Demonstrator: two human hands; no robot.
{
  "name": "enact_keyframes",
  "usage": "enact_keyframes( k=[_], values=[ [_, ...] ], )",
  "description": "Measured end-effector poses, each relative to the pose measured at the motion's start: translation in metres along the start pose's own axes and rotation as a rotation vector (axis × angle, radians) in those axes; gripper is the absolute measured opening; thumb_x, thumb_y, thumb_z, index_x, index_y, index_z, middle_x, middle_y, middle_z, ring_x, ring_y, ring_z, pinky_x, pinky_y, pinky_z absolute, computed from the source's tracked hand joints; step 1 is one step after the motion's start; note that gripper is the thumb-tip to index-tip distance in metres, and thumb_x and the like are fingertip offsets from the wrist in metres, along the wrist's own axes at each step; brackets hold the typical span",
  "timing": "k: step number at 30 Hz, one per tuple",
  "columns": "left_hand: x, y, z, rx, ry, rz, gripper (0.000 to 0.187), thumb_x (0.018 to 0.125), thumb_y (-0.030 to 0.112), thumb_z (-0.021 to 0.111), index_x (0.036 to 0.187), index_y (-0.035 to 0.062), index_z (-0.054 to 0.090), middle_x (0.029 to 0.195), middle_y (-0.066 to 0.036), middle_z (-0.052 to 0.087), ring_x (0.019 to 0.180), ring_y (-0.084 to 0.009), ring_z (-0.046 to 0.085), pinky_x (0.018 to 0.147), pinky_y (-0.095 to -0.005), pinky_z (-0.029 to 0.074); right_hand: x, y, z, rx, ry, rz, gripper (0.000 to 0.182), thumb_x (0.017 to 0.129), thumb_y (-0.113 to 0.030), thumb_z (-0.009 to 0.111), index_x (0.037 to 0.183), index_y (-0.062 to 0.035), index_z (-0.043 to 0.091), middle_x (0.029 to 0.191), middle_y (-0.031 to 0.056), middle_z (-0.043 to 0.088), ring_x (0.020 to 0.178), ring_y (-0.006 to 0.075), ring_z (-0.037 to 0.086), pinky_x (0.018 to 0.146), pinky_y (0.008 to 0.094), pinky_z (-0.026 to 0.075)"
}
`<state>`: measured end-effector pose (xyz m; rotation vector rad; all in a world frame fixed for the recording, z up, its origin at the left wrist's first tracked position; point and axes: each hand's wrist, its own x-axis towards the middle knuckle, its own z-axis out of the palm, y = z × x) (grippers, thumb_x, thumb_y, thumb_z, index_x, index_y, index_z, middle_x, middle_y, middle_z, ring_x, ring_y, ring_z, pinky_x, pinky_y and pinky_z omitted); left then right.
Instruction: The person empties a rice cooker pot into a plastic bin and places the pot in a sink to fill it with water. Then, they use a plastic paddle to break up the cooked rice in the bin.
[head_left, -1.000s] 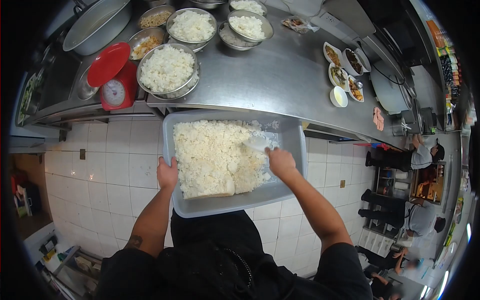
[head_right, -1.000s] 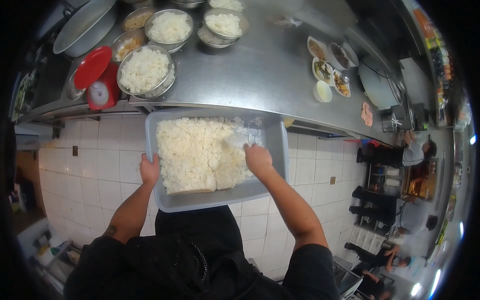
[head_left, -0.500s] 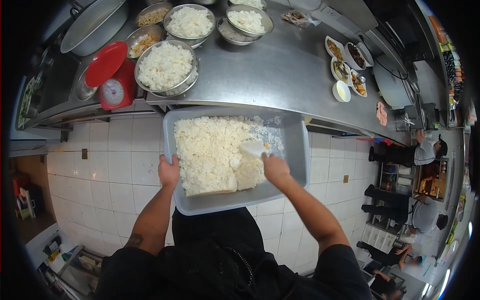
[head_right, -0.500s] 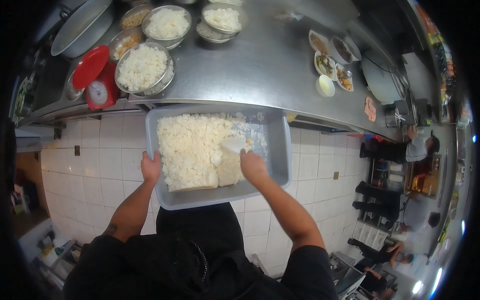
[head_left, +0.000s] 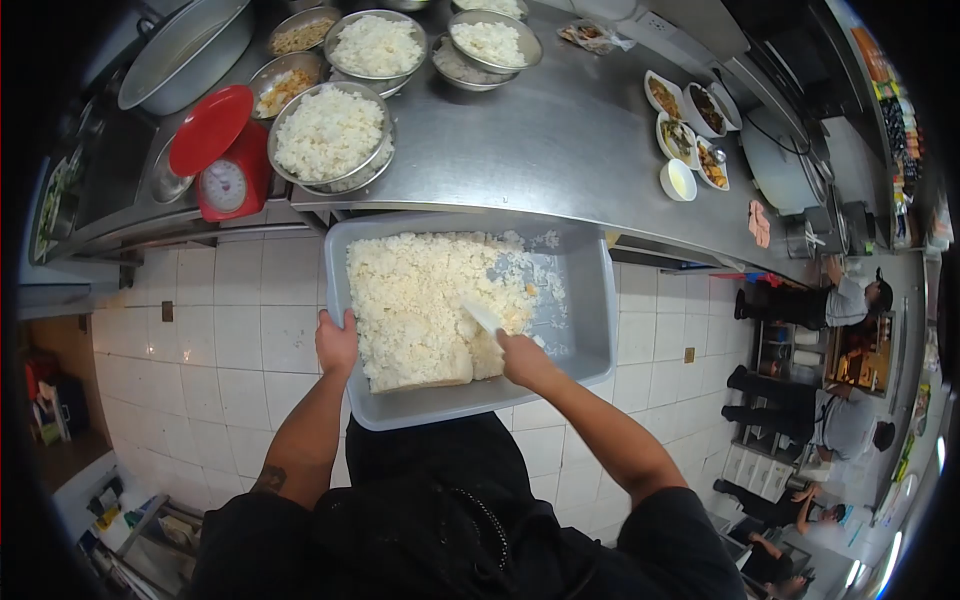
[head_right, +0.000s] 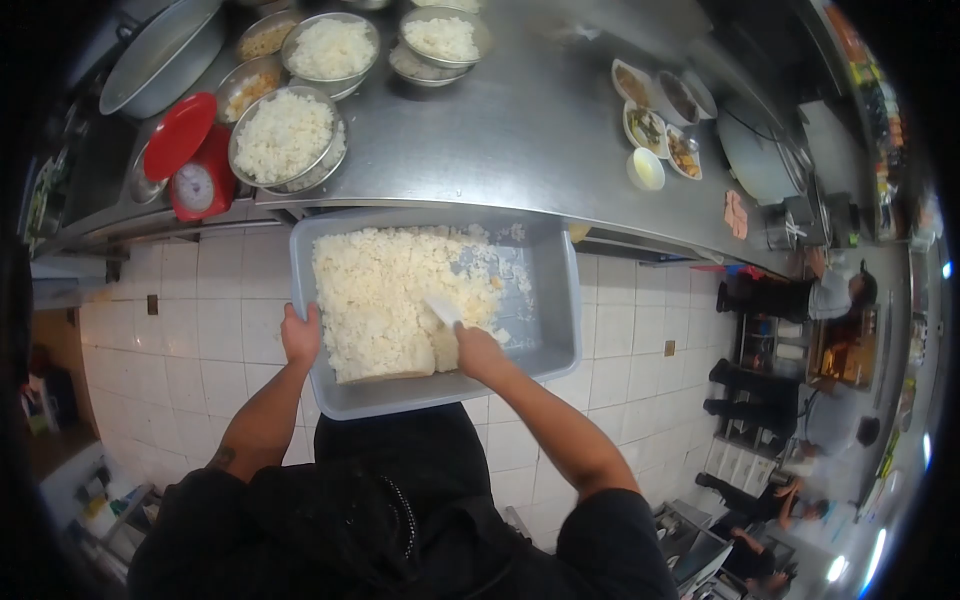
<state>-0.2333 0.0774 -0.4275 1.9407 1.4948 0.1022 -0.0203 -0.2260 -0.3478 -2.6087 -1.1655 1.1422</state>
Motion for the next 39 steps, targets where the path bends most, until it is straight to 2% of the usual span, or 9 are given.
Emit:
enact_keyframes(
  k=[3,6,8,11,15,18,19,27,39],
  values=[
    [0.002,-0.004,0.002,0.009,0.021,0.022,0.045,0.098,0.039,0.064,0.112,-0.0029,0.055,0.100,-0.032,0.071,0.096,-0.0505,0.068,0.085,-0.0562,0.054,-0.024,0.044,-0.016,0.040,-0.062,-0.018,0.048,0.088,-0.009,0.064,0.136,-0.0025,0.059,0.099,0.0299,0.069,0.103,0.0489,0.066,0.091,0.0514,0.052],
    [0.001,-0.002,0.001,-0.006,0.021,0.011,0.045,0.098,0.039,0.064,0.112,-0.0026,0.055,0.099,-0.031,0.071,0.096,-0.0502,0.068,0.084,-0.0557,0.054,0.001,0.071,-0.011,0.138,0.053,-0.119,0.030,0.089,-0.010,0.064,0.119,-0.0071,0.069,0.082,0.0208,0.068,0.077,0.0377,0.070,0.070,0.0460,0.055],
    [0.001,0.003,0.000,0.006,0.021,-0.010,0.045,0.098,0.039,0.064,0.113,-0.0028,0.055,0.099,-0.031,0.071,0.096,-0.0502,0.068,0.084,-0.0556,0.054,0.034,0.061,-0.021,0.778,-0.312,0.331,0.025,0.097,-0.014,0.066,0.119,-0.0051,0.071,0.072,0.0091,0.062,0.056,0.0168,0.057,0.047,0.0325,0.042],
    [0.002,0.005,-0.005,0.029,0.008,-0.028,0.046,0.098,0.039,0.063,0.113,-0.0033,0.055,0.099,-0.031,0.071,0.096,-0.0505,0.068,0.084,-0.0556,0.054,0.076,0.047,0.000,1.007,-0.326,0.280,0.022,0.101,-0.012,0.061,0.120,-0.0069,0.071,0.070,0.0006,0.053,0.050,0.0051,0.040,0.040,0.0244,0.028],
    [-0.001,0.002,0.002,0.057,0.043,-0.004,0.046,0.097,0.040,0.064,0.111,-0.0037,0.055,0.098,-0.031,0.071,0.095,-0.0510,0.068,0.084,-0.0561,0.054,0.083,0.021,0.022,1.211,-0.224,0.286,0.026,0.101,-0.009,0.060,0.124,-0.0062,0.070,0.069,0.0010,0.054,0.052,0.0075,0.043,0.043,0.0260,0.033],
    [-0.002,0.000,0.005,0.045,0.049,0.013,0.047,0.097,0.040,0.064,0.110,-0.0039,0.055,0.097,-0.032,0.070,0.094,-0.0515,0.068,0.084,-0.0569,0.054,0.060,0.021,0.044,0.716,0.105,-0.083,0.043,0.093,-0.010,0.064,0.135,-0.0027,0.065,0.078,0.0173,0.068,0.073,0.0300,0.069,0.067,0.0425,0.053],
    [-0.002,-0.001,0.006,0.054,0.038,0.031,0.047,0.097,0.040,0.064,0.110,-0.0039,0.055,0.097,-0.032,0.070,0.094,-0.0515,0.068,0.084,-0.0569,0.054,0.049,0.023,0.039,0.731,0.119,-0.071,0.043,0.093,-0.010,0.064,0.135,-0.0027,0.065,0.078,0.0173,0.068,0.073,0.0300,0.069,0.067,0.0425,0.053],
    [-0.004,0.003,0.003,0.037,0.051,0.039,0.047,0.097,0.041,0.064,0.108,-0.0047,0.055,0.096,-0.034,0.070,0.093,-0.0528,0.067,0.084,-0.0570,0.053,-0.019,-0.030,-0.026,-0.105,-0.139,-0.113,0.063,0.090,-0.005,0.060,0.151,-0.0005,0.044,0.097,0.0259,0.067,0.097,0.0410,0.069,0.084,0.0484,0.057],
    [-0.004,0.007,-0.004,-0.019,0.007,-0.011,0.045,0.098,0.038,0.064,0.112,-0.0043,0.055,0.100,-0.033,0.070,0.096,-0.0523,0.067,0.086,-0.0561,0.053,0.093,-0.068,0.070,0.578,0.186,0.125,0.052,0.082,-0.013,0.066,0.134,-0.0046,0.067,0.115,0.0306,0.068,0.108,0.0451,0.066,0.098,0.0454,0.052]
  ],
)
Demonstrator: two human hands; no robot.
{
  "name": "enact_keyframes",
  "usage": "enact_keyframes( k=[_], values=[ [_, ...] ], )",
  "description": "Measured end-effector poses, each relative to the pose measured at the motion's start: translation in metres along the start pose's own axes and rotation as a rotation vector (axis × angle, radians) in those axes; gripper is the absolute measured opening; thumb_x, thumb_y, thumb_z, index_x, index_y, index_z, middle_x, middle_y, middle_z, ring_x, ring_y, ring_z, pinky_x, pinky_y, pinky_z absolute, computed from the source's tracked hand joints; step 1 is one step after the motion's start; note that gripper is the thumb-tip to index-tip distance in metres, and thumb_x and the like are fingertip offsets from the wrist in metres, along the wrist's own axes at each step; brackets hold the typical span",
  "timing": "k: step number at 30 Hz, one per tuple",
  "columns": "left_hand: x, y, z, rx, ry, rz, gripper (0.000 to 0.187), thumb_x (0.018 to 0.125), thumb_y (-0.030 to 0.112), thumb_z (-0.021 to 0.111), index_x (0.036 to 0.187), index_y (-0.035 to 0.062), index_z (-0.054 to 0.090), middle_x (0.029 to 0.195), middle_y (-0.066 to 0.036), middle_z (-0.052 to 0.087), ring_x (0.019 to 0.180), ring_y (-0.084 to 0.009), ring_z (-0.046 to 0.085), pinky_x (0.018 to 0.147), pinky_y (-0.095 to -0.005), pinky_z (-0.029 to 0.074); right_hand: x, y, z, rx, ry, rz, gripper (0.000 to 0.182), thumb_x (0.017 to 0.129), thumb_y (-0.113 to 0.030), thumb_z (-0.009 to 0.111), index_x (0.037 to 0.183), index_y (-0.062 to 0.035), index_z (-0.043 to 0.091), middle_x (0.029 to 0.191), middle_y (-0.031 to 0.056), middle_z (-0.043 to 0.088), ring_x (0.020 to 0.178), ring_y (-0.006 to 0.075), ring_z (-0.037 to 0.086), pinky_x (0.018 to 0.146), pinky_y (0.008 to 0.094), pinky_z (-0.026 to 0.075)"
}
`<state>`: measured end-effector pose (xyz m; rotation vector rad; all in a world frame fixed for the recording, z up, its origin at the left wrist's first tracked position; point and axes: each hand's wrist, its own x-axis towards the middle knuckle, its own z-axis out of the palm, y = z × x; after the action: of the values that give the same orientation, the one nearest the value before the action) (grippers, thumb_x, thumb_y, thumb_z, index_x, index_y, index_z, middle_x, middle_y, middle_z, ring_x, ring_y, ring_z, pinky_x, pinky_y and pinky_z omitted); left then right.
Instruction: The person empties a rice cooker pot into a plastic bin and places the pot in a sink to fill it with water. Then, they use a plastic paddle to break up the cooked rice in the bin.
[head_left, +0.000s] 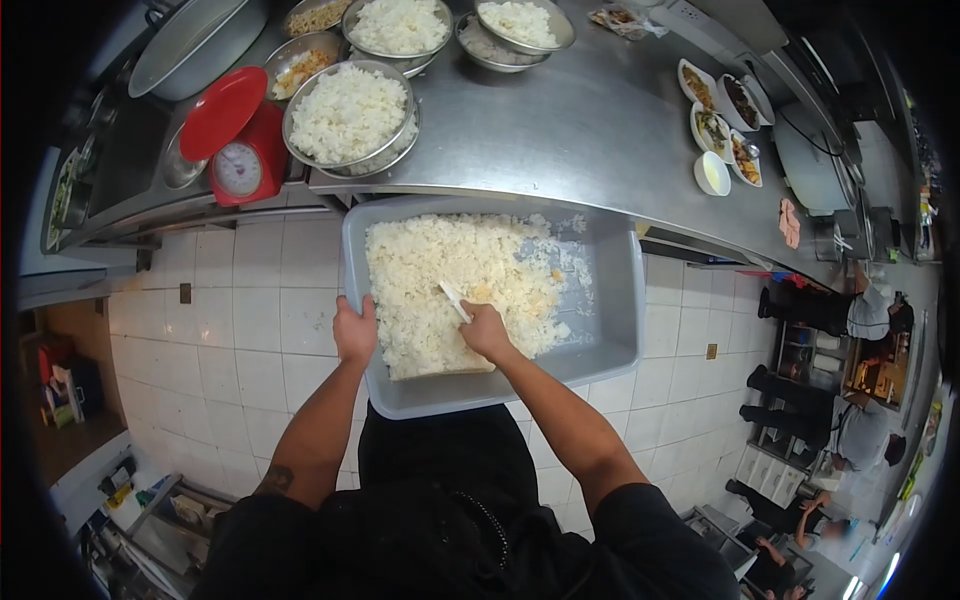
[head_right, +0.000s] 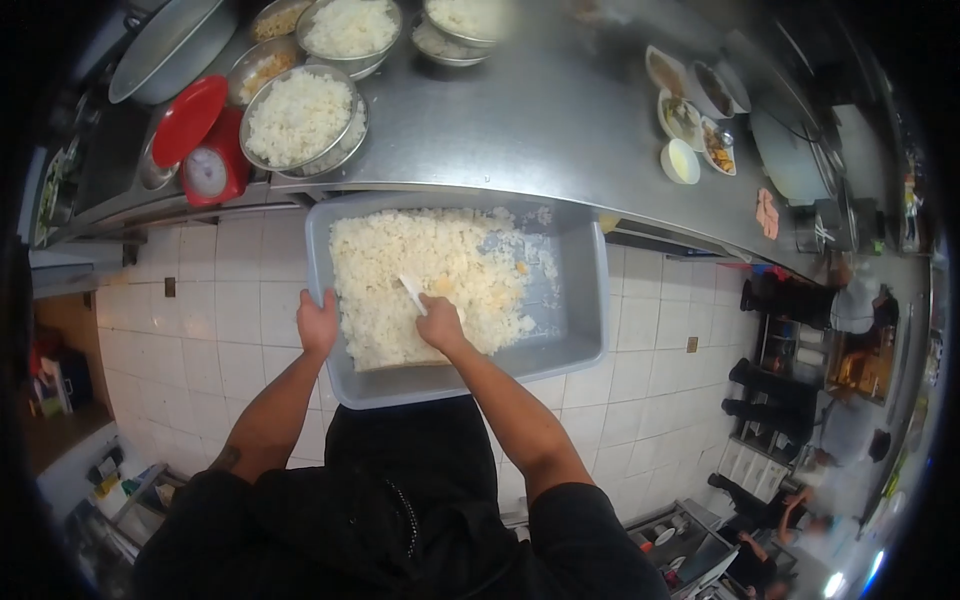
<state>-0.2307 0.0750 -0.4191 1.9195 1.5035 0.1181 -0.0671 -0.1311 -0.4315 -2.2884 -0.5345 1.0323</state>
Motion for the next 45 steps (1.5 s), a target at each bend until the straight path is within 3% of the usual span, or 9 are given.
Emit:
enact_keyframes(
  k=[8,12,16,23,26,28,29,36,45],
  values=[
    [0.002,-0.004,0.001,-0.006,0.002,0.018,0.046,0.097,0.038,0.065,0.111,-0.0042,0.055,0.100,-0.033,0.070,0.097,-0.0518,0.068,0.086,-0.0555,0.054,-0.093,0.048,-0.143,-0.098,-0.048,-0.083,0.054,0.090,-0.013,0.070,0.143,-0.0081,0.060,0.087,0.0243,0.072,0.073,0.0290,0.069,0.074,0.0393,0.055],
    [0.002,-0.002,0.001,0.013,0.010,-0.003,0.046,0.097,0.038,0.065,0.111,-0.0045,0.055,0.100,-0.033,0.071,0.097,-0.0517,0.068,0.087,-0.0554,0.054,-0.106,0.100,-0.227,0.120,-0.129,0.472,0.038,0.103,-0.022,0.063,0.140,-0.0140,0.065,0.070,0.0036,0.060,0.051,0.0061,0.047,0.042,0.0244,0.035],
    [0.004,-0.007,0.007,0.023,0.019,-0.002,0.047,0.097,0.038,0.065,0.112,-0.0050,0.056,0.099,-0.033,0.071,0.097,-0.0515,0.068,0.086,-0.0554,0.054,-0.079,0.136,-0.219,0.284,-0.281,0.623,0.040,0.104,-0.023,0.062,0.142,-0.0108,0.062,0.072,0.0037,0.059,0.048,0.0064,0.042,0.040,0.0245,0.032],
    [-0.001,0.002,0.004,0.041,0.043,0.021,0.046,0.097,0.039,0.064,0.109,-0.0052,0.056,0.098,-0.033,0.070,0.095,-0.0517,0.068,0.085,-0.0558,0.054,0.033,0.061,-0.098,0.521,-0.310,0.404,0.031,0.103,-0.021,0.059,0.127,-0.0021,0.063,0.076,0.0044,0.056,0.052,0.0085,0.044,0.040,0.0275,0.030],
    [0.002,0.005,0.005,0.054,0.049,0.025,0.046,0.097,0.039,0.064,0.109,-0.0047,0.055,0.098,-0.033,0.070,0.095,-0.0519,0.068,0.085,-0.0560,0.054,0.037,0.055,-0.076,0.187,-0.304,0.277,0.026,0.098,-0.016,0.062,0.116,0.0026,0.061,0.081,0.0155,0.067,0.060,0.0224,0.062,0.045,0.0385,0.045],
    [-0.003,0.000,0.004,0.060,0.039,0.018,0.046,0.097,0.039,0.064,0.110,-0.0043,0.055,0.098,-0.033,0.070,0.095,-0.0521,0.068,0.085,-0.0562,0.054,0.025,0.079,-0.055,-0.299,-0.016,-0.225,0.025,0.091,-0.010,0.063,0.111,0.0051,0.060,0.091,0.0299,0.070,0.077,0.0423,0.071,0.063,0.0516,0.056],
    [-0.002,-0.001,0.004,0.062,0.037,0.017,0.046,0.098,0.039,0.064,0.110,-0.0040,0.055,0.097,-0.033,0.070,0.094,-0.0524,0.068,0.084,-0.0565,0.054,0.007,0.049,-0.070,-0.298,-0.115,-0.094,0.028,0.089,-0.006,0.056,0.115,0.0063,0.057,0.098,0.0343,0.069,0.091,0.0503,0.069,0.082,0.0550,0.056],
    [0.004,-0.008,0.008,0.055,0.038,0.025,0.047,0.098,0.040,0.064,0.112,-0.0037,0.054,0.097,-0.034,0.070,0.094,-0.0534,0.067,0.085,-0.0583,0.053,-0.043,-0.043,-0.080,-0.651,-0.224,-0.011,0.030,0.092,-0.006,0.055,0.119,0.0062,0.057,0.099,0.0303,0.072,0.095,0.0446,0.073,0.083,0.0506,0.059],
    [0.007,-0.010,0.005,0.018,0.026,0.030,0.047,0.098,0.037,0.064,0.112,-0.0059,0.054,0.098,-0.034,0.070,0.095,-0.0523,0.067,0.085,-0.0577,0.053,0.037,-0.046,-0.009,-0.479,-0.138,-0.124,0.035,0.093,-0.009,0.057,0.126,0.0000,0.063,0.104,0.0262,0.072,0.103,0.0425,0.071,0.089,0.0497,0.057]
  ],
)
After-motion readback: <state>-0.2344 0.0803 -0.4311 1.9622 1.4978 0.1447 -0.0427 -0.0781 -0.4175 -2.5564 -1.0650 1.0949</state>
